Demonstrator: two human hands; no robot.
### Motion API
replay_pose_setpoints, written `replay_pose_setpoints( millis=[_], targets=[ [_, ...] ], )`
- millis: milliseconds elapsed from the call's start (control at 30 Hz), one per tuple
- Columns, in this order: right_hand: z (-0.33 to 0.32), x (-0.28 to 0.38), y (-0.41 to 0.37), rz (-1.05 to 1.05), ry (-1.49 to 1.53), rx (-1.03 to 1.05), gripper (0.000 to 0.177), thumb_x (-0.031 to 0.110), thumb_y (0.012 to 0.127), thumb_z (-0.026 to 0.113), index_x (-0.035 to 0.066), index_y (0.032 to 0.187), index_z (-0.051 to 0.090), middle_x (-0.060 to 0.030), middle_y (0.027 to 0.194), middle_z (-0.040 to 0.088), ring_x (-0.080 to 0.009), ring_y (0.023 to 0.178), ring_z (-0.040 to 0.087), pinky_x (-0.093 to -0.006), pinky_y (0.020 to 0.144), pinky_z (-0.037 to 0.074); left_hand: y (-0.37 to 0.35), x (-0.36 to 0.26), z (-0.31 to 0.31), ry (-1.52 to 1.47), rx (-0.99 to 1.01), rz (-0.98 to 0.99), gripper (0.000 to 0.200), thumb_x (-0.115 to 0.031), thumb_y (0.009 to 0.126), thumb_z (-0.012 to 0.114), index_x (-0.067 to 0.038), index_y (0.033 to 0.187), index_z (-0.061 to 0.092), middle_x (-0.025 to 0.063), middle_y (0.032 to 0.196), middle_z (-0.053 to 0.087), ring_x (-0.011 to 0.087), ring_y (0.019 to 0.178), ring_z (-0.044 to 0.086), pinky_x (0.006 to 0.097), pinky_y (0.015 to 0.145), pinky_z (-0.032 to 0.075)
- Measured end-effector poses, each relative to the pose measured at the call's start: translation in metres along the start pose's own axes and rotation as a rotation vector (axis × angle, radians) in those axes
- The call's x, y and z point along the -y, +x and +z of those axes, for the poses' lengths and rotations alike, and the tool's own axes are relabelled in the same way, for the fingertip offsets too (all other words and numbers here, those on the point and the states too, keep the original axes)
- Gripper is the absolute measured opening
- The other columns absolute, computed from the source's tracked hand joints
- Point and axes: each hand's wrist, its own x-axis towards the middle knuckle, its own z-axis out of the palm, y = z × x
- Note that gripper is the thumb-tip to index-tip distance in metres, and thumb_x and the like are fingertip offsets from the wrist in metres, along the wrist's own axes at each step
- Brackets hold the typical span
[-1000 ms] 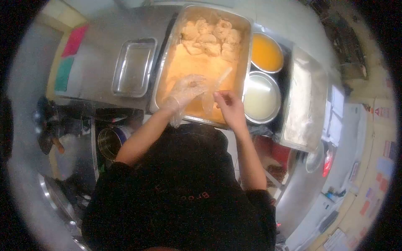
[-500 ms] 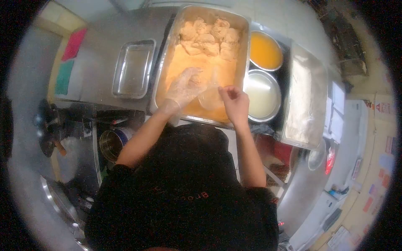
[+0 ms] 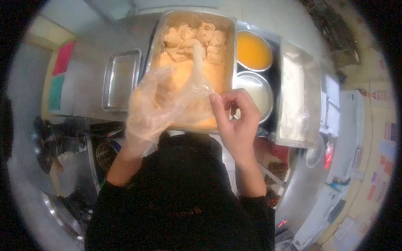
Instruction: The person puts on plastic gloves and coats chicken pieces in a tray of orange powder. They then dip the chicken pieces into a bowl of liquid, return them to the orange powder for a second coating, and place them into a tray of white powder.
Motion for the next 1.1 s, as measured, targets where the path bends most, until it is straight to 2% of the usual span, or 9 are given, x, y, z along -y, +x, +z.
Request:
replay_pose_setpoints(
  millis=[300,367,433,500,600,767,800,933,1100],
  targets=[
    [0.018,-0.023,-0.011,-0.196,-0.266,-0.101,0.011,0.003,0.091,0.075,0.001,0.099,0.068,-0.0134,0.082,0.066,-0.0286,0.073,0.065,-0.0371,0.071,0.053,0.010,0.037,0.022,0.055,-0.023,-0.026,0.045,-0.011,0.091,0.078,-0.001,0.133,0.064,0.0146,0.121,0.071,0.0229,0.108,0.071,0.0353,0.093,0.058],
    [0.026,-0.022,-0.020,-0.339,-0.213,-0.204,0.013,0.001,0.092,0.072,0.001,0.105,0.068,-0.0166,0.085,0.068,-0.0332,0.078,0.069,-0.0393,0.076,0.055,0.010,0.039,0.035,0.108,-0.012,-0.002,0.035,-0.011,0.096,0.071,-0.002,0.131,0.068,0.0188,0.126,0.069,0.0367,0.115,0.068,0.0431,0.098,0.055],
    [0.034,-0.016,-0.032,0.074,-0.157,0.069,0.020,-0.003,0.095,0.063,-0.001,0.114,0.067,-0.0227,0.094,0.072,-0.0370,0.090,0.074,-0.0392,0.086,0.057,0.008,0.046,0.050,0.126,-0.023,0.042,0.035,-0.009,0.095,0.071,-0.002,0.130,0.068,0.0188,0.123,0.070,0.0345,0.110,0.069,0.0416,0.095,0.056],
    [0.036,-0.034,-0.030,0.120,-0.222,0.121,0.025,-0.002,0.100,0.054,-0.002,0.122,0.066,-0.0281,0.098,0.072,-0.0411,0.092,0.073,-0.0421,0.087,0.057,0.007,0.059,0.065,0.140,-0.034,0.098,0.036,-0.008,0.094,0.072,-0.001,0.129,0.068,0.0189,0.120,0.071,0.0323,0.105,0.071,0.0401,0.093,0.056],
    [0.040,-0.079,-0.040,0.339,-0.064,0.370,0.031,-0.003,0.101,0.048,-0.003,0.127,0.065,-0.0254,0.104,0.074,-0.0399,0.102,0.073,-0.0425,0.096,0.055,-0.001,0.076,0.082,0.213,-0.003,0.250,0.032,-0.010,0.096,0.069,-0.004,0.128,0.070,0.0190,0.123,0.071,0.0361,0.108,0.070,0.0430,0.094,0.056],
    [0.051,-0.094,-0.033,0.790,1.164,-0.129,0.040,0.021,0.112,0.050,0.003,0.147,0.053,-0.0142,0.143,0.063,-0.0297,0.126,0.064,-0.0410,0.109,0.052,-0.011,0.085,0.115,0.189,0.070,0.276,0.037,-0.018,0.101,0.065,-0.009,0.136,0.066,0.0168,0.132,0.069,0.0369,0.119,0.066,0.0462,0.104,0.053],
    [0.048,-0.092,-0.028,0.899,1.254,-0.151,0.045,0.029,0.113,0.048,0.005,0.151,0.050,-0.0140,0.144,0.061,-0.0291,0.129,0.062,-0.0457,0.112,0.051,-0.015,0.085,0.121,0.039,0.169,0.080,0.041,-0.019,0.101,0.063,-0.009,0.140,0.063,0.0174,0.135,0.068,0.0374,0.124,0.063,0.0471,0.108,0.050],
    [0.045,-0.105,-0.023,0.869,1.565,-0.085,0.049,0.036,0.114,0.047,0.005,0.151,0.050,-0.0139,0.146,0.060,-0.0295,0.133,0.059,-0.0479,0.113,0.049,-0.007,0.083,0.122,0.115,0.128,0.285,0.042,-0.021,0.101,0.063,-0.010,0.142,0.063,0.0180,0.135,0.068,0.0377,0.125,0.062,0.0474,0.109,0.050],
    [0.036,-0.063,-0.012,0.822,1.603,-0.007,0.059,0.049,0.114,0.037,0.005,0.153,0.047,-0.0145,0.146,0.059,-0.0295,0.131,0.058,-0.0487,0.113,0.047,-0.002,0.066,0.110,0.296,0.311,0.002,0.044,-0.022,0.099,0.065,-0.009,0.142,0.063,0.0180,0.134,0.068,0.0390,0.125,0.063,0.0482,0.107,0.051]
  ],
)
